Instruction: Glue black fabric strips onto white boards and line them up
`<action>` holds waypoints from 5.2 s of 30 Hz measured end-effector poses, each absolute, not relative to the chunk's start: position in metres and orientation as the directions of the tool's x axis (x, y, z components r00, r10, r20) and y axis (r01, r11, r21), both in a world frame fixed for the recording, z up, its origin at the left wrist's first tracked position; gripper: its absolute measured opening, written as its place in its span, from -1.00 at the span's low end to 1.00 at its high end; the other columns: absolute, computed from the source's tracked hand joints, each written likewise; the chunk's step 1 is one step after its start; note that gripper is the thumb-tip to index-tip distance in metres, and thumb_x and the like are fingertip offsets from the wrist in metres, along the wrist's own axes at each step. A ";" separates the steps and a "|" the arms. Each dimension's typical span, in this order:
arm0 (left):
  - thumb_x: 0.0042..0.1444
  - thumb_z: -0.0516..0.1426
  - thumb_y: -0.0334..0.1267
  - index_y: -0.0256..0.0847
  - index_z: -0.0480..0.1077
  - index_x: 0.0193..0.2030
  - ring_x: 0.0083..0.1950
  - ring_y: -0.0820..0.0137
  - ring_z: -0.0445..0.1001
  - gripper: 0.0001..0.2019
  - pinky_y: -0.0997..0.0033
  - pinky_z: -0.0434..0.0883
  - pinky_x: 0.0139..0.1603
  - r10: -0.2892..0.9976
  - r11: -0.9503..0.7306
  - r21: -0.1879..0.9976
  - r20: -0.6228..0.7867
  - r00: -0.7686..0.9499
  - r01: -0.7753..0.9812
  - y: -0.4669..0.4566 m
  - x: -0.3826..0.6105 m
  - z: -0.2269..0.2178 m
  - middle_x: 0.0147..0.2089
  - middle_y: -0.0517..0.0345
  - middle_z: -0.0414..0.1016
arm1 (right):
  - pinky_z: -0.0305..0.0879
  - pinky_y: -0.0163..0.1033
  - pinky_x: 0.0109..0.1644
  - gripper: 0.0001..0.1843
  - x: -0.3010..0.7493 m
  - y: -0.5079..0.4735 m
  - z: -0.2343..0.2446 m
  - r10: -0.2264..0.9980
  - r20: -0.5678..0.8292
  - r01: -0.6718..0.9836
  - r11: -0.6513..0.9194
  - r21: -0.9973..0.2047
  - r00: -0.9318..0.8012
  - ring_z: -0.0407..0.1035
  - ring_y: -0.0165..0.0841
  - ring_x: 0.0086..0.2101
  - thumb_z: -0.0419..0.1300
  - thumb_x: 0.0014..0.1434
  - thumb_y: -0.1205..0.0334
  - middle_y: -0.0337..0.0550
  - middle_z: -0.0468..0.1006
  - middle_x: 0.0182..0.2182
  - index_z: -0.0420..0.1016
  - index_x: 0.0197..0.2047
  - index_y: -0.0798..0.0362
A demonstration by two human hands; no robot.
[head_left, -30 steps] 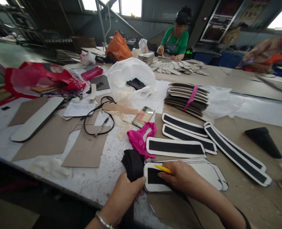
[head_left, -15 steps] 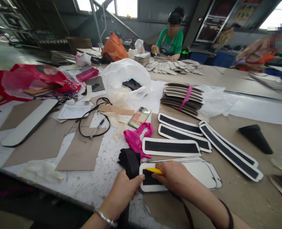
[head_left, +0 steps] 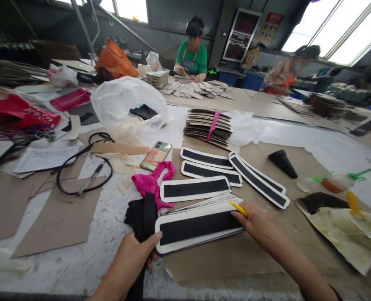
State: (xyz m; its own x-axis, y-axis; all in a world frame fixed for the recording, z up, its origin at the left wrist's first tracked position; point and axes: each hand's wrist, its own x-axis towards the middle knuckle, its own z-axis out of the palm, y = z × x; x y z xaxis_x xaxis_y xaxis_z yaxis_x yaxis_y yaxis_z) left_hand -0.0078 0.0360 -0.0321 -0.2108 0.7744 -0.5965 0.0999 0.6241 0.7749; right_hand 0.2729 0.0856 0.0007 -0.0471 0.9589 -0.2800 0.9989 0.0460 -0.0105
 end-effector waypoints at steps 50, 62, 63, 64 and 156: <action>-0.03 0.17 -0.22 -0.33 0.36 -0.49 -0.71 0.52 0.26 -0.81 0.60 0.17 -0.70 0.757 0.631 0.774 -0.600 -0.257 0.053 0.042 0.005 -0.019 -0.74 0.22 0.33 | 0.13 -0.25 -0.47 -0.81 0.269 0.087 -0.019 0.970 -0.212 0.991 0.128 0.050 -0.115 0.44 -0.21 -0.41 -0.04 0.24 0.17 -0.16 0.49 -0.42 0.31 -0.35 0.00; -0.01 0.12 -0.27 -0.35 0.36 -0.46 -0.68 0.49 0.30 -0.85 0.57 0.21 -0.66 0.768 0.632 0.766 -0.599 -0.227 0.116 0.045 0.003 -0.024 -0.69 0.20 0.37 | 0.07 -0.28 -0.51 -0.88 0.272 0.085 -0.027 0.973 -0.199 0.990 0.133 0.049 -0.121 0.44 -0.25 -0.43 0.04 0.19 0.19 -0.23 0.48 -0.44 0.30 -0.38 -0.02; -0.01 0.12 -0.25 -0.34 0.36 -0.47 -0.67 0.49 0.30 -0.83 0.57 0.21 -0.65 0.772 0.629 0.768 -0.598 -0.217 0.122 0.044 0.002 -0.025 -0.68 0.19 0.37 | 0.07 -0.28 -0.51 -0.88 0.272 0.085 -0.027 0.973 -0.194 0.990 0.133 0.046 -0.122 0.44 -0.25 -0.42 0.04 0.19 0.19 -0.23 0.47 -0.44 0.30 -0.38 -0.02; -0.01 0.12 -0.23 -0.34 0.36 -0.48 -0.66 0.48 0.30 -0.82 0.56 0.21 -0.64 0.777 0.624 0.771 -0.595 -0.207 0.129 0.044 0.001 -0.026 -0.68 0.19 0.36 | 0.07 -0.28 -0.51 -0.88 0.273 0.084 -0.028 0.974 -0.189 0.990 0.133 0.044 -0.122 0.44 -0.25 -0.42 0.04 0.19 0.20 -0.24 0.47 -0.45 0.29 -0.38 -0.02; -0.15 0.17 -0.05 -0.25 0.30 -0.48 -0.70 0.38 0.32 -0.72 0.48 0.26 -0.67 0.788 0.601 0.798 -0.579 -0.208 0.054 0.038 -0.003 -0.053 -0.73 0.18 0.36 | 0.29 -0.20 -0.22 -0.66 0.287 0.059 -0.028 0.998 -0.005 0.987 0.069 -0.143 -0.070 0.40 -0.28 -0.29 -0.15 0.16 0.41 -0.05 0.49 -0.27 0.38 -0.12 0.06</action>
State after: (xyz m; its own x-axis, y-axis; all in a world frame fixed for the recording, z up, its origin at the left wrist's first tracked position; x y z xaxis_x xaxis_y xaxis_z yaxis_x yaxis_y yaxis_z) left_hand -0.0033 0.0376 -0.0533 -0.2084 0.7880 -0.5793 0.0538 0.6007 0.7977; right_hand 0.2872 0.0593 -0.0285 -0.0702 0.9975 -0.0054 0.9874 0.0687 -0.1425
